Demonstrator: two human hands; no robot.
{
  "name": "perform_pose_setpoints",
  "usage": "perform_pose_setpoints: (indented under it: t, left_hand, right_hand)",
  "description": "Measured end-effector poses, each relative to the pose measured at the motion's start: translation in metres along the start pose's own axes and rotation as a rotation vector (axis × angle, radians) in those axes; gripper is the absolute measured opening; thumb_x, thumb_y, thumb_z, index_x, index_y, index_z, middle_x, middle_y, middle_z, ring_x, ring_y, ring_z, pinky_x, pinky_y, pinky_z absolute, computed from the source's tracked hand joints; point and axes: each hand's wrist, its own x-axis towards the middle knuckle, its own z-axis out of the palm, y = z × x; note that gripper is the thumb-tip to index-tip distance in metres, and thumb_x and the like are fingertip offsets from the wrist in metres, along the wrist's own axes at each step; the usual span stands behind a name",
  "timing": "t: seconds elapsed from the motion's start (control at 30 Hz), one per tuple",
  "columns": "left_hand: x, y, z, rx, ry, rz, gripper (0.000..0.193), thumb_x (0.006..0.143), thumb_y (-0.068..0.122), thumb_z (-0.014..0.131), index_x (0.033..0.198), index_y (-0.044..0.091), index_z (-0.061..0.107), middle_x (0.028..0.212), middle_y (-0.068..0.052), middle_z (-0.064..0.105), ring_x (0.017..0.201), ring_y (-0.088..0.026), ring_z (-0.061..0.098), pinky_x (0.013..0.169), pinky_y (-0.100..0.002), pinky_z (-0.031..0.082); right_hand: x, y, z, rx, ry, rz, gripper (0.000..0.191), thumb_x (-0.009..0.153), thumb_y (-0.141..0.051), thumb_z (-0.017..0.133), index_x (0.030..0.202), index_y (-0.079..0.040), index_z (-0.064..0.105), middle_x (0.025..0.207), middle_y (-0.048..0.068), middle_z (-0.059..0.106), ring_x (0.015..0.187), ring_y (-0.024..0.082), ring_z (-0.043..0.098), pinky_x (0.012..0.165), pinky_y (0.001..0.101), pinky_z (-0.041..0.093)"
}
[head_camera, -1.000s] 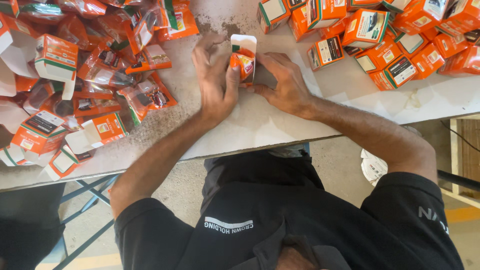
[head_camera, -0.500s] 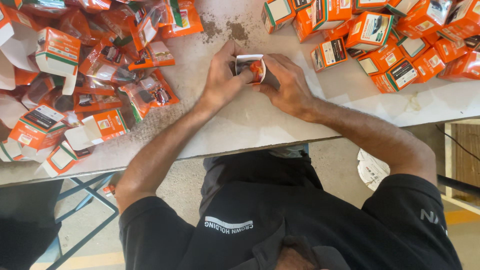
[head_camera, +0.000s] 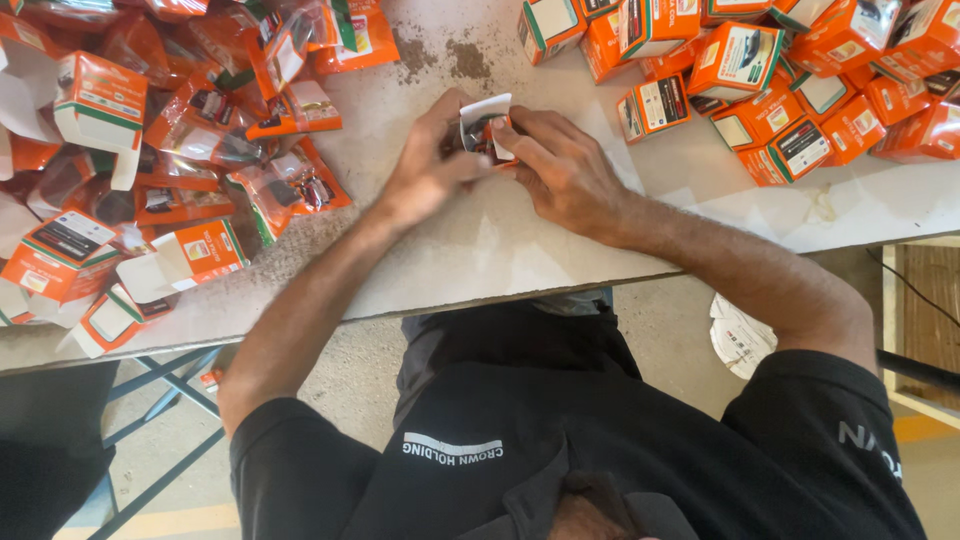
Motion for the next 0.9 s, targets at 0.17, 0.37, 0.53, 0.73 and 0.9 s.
perform_pose_setpoints:
  t: [0.17, 0.37, 0.53, 0.73, 0.9]
  left_hand:
    - [0.006, 0.0, -0.014, -0.412, -0.071, -0.135, 0.01, 0.1, 0.01, 0.063, 0.105, 0.002, 0.065, 0.088, -0.005, 0.065, 0.073, -0.012, 0.062, 0.066, -0.031, 0.062]
    - [0.012, -0.008, 0.007, -0.07, 0.042, -0.028, 0.01, 0.097, 0.0, 0.069, 0.105, -0.002, 0.063, 0.094, -0.009, 0.067, 0.082, -0.013, 0.063, 0.069, -0.028, 0.053]
    - [-0.01, 0.001, 0.016, 0.684, 0.186, 0.68, 0.041, 0.082, -0.011, 0.07, 0.121, -0.001, 0.066, 0.128, -0.015, 0.066, 0.123, -0.037, 0.064, 0.107, -0.044, 0.056]
    - [-0.02, 0.003, 0.009, 0.777, 0.073, 0.714, 0.044, 0.082, -0.001, 0.083, 0.122, -0.003, 0.065, 0.141, -0.021, 0.062, 0.134, -0.04, 0.059, 0.111, -0.047, 0.053]
    - [-0.017, -0.006, 0.014, 0.578, 0.135, 0.611, 0.029, 0.088, -0.007, 0.076, 0.113, 0.002, 0.065, 0.138, -0.016, 0.066, 0.135, -0.036, 0.063, 0.111, -0.043, 0.058]
  right_hand:
    - [0.003, -0.002, -0.005, -0.033, -0.044, -0.016, 0.063, 0.083, 0.002, 0.08, 0.14, 0.002, 0.054, 0.138, 0.027, 0.057, 0.118, 0.045, 0.06, 0.097, 0.0507, 0.054]
    - [0.004, -0.004, -0.004, -0.009, -0.013, -0.012, 0.047, 0.086, 0.0, 0.08, 0.127, 0.0, 0.057, 0.137, 0.025, 0.058, 0.12, 0.044, 0.059, 0.096, 0.0512, 0.053]
    - [-0.002, 0.004, 0.001, 0.039, 0.023, 0.026, 0.043, 0.088, 0.0, 0.081, 0.12, 0.001, 0.051, 0.133, 0.025, 0.06, 0.118, 0.045, 0.061, 0.095, 0.0511, 0.054]
    - [-0.011, 0.011, 0.01, 0.108, 0.007, 0.134, 0.05, 0.085, 0.006, 0.076, 0.117, -0.003, 0.039, 0.136, 0.027, 0.061, 0.116, 0.048, 0.063, 0.093, 0.0513, 0.054]
    - [-0.01, 0.013, 0.011, 0.11, 0.028, 0.13, 0.051, 0.09, 0.001, 0.082, 0.117, -0.004, 0.039, 0.136, 0.026, 0.063, 0.116, 0.047, 0.063, 0.093, 0.0515, 0.054]
